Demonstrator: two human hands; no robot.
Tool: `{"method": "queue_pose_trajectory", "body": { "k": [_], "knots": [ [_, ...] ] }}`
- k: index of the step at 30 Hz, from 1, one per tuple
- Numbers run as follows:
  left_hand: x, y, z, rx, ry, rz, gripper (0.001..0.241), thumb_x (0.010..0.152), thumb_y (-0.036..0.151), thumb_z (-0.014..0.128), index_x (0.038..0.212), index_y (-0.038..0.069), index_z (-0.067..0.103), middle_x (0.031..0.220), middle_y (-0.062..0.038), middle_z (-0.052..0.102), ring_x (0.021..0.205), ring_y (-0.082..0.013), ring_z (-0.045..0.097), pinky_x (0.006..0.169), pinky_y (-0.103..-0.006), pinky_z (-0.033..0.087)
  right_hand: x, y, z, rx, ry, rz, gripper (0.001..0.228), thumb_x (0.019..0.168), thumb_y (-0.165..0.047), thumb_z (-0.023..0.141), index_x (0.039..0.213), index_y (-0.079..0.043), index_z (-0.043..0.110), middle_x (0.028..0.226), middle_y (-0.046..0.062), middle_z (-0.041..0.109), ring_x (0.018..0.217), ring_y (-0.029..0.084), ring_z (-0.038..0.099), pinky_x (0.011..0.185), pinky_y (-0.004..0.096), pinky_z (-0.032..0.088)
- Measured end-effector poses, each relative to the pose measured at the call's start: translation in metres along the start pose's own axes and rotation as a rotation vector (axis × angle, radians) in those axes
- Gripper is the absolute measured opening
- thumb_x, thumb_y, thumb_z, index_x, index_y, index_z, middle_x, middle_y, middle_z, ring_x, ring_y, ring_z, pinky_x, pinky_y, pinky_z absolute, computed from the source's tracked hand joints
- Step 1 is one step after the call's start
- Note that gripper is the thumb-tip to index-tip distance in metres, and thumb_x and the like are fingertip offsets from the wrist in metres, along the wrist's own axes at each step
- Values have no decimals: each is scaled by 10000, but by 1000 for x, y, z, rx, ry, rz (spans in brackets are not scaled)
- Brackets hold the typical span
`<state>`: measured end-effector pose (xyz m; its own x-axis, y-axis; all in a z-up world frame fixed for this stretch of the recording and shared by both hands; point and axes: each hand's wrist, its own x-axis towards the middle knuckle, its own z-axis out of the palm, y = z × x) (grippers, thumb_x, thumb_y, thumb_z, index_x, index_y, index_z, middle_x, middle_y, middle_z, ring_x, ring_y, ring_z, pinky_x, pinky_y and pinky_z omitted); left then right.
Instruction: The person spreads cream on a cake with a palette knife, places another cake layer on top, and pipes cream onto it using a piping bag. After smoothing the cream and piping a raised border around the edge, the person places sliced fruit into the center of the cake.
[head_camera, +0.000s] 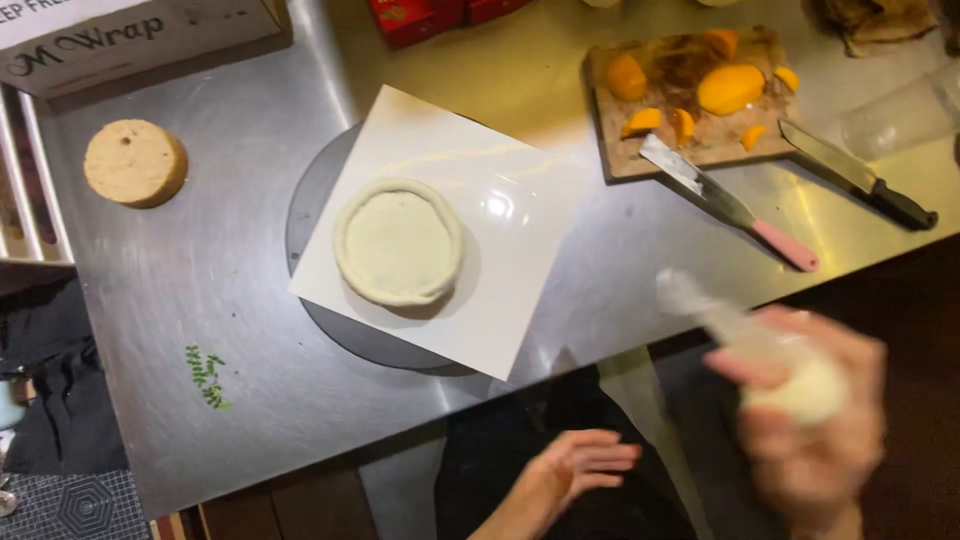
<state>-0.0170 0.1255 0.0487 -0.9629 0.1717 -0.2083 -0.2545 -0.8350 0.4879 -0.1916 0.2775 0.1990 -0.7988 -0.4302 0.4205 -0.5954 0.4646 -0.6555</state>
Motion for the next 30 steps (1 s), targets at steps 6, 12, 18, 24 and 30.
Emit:
{"method": "queue_pose_trajectory", "body": {
  "k": [6,12,18,24,30],
  "knots": [
    [65,-100,43,-627,376,-22,642,966,477,445,1456,63,485,1332,-123,658,1096,-237,665,823,-362,579,-123,58,-14,139,-377,-222,432,833,-391,757,1100,-51,744,1387,238,552,1300,352,536,1041,517,449],
    [96,-236,30,73,851,446,381,983,108,588,1341,2,508,1017,-121,665,798,-193,648,681,-345,555,-237,397,27,620,-255,927,373,1069,-297,498,1212,-17,697,1189,140,736,932,170,686,761,336,604],
    [132,-344,85,242,848,601,472,940,159,612,1349,-31,473,996,-138,679,727,-170,644,643,-278,529,-226,573,185,588,-404,737,561,829,-100,738,1355,-99,540,1078,84,697,921,198,687,729,381,591],
    [213,-404,126,44,831,468,435,954,205,634,1303,-3,480,1003,-132,675,791,-166,646,675,-277,524,-289,595,111,136,-761,656,574,835,-190,728,1372,-128,535,1145,81,673,990,228,667,786,410,577],
    [342,-445,88,-410,1184,485,622,915,403,675,1362,-27,626,1198,-113,682,1024,-193,663,868,-352,532,-365,568,41,-102,-1068,567,593,840,-279,717,1390,-157,531,1213,78,649,1059,259,648,843,438,563]
  ]
}}
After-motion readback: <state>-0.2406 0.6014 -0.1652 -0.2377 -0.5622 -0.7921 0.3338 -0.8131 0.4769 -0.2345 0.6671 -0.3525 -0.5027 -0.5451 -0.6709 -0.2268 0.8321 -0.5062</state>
